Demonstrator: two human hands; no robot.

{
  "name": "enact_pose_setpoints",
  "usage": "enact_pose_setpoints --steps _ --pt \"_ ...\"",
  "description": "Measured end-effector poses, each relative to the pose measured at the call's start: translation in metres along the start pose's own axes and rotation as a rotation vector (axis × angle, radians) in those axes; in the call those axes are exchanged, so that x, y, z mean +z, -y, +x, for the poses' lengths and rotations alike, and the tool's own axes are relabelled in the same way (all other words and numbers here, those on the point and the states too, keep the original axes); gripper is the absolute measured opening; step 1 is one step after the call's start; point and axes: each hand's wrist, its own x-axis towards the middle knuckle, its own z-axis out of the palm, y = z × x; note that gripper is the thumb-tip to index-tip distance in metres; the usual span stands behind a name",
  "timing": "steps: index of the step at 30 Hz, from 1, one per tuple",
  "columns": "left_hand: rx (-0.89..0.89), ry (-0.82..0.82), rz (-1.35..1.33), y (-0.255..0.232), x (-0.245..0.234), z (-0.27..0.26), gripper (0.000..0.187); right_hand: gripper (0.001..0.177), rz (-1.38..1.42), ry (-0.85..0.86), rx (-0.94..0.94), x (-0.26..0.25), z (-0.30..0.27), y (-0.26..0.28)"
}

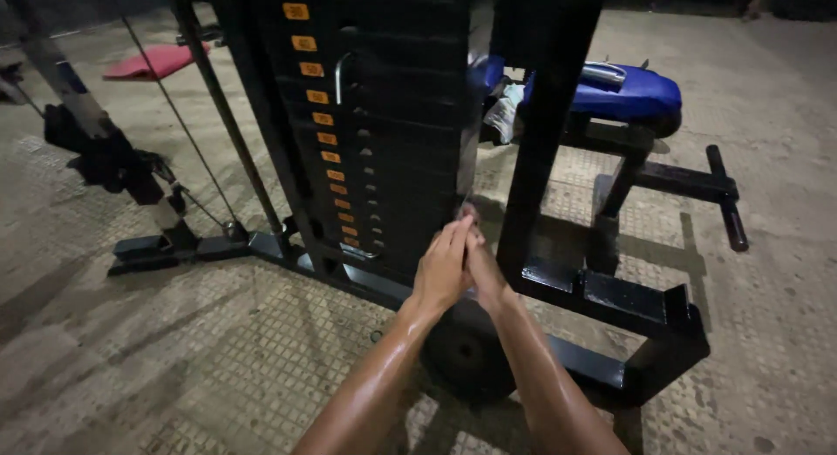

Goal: Cleaning a gym machine, a weight plate, and a lifting belt with a cloth.

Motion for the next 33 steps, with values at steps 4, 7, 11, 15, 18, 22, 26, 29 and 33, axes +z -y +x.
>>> enact_pose_setpoints --steps 4,7,11,15,18,22,26,29,33 --pt "0.068 -0.052 -0.033 0.023 0.014 0.004 0.068 0.049 -0.900 -0.032 -0.359 -0.035 0.037 -0.044" --pt "0.122 -0.173 -0.038 0.013 0.002 0.015 0.066 0.048 -0.508 -0.191 -0.311 0.019 0.002 0.030" --pt "0.192 -0.297 -0.086 0.014 0.007 0.024 0.063 0.050 -0.314 -0.162 -0.507 0.028 0.008 0.040" --pt "0.120 -0.190 -0.074 0.023 0.015 0.020 0.069 0.055 -0.287 -0.053 -0.374 0.024 0.004 0.050" --pt "0.125 -0.255 -0.006 0.042 0.043 0.013 0.058 0.053 -0.108 0.006 -0.234 0.010 0.013 0.034" --pt "0.132 -0.252 -0.057 0.028 0.027 0.019 0.062 0.052 0.220 0.091 -0.166 -0.003 0.038 0.013" --pt "0.194 -0.292 -0.154 0.008 0.004 0.030 0.069 0.050 0.002 0.034 -0.464 0.022 0.028 0.052" --pt "0.183 -0.302 -0.137 0.007 0.002 0.035 0.065 0.051 -0.025 0.047 -0.516 0.033 0.015 0.071" --pt "0.055 -0.070 -0.032 0.012 0.010 0.037 0.068 0.058 0.357 0.063 -0.047 0.003 0.025 0.046"
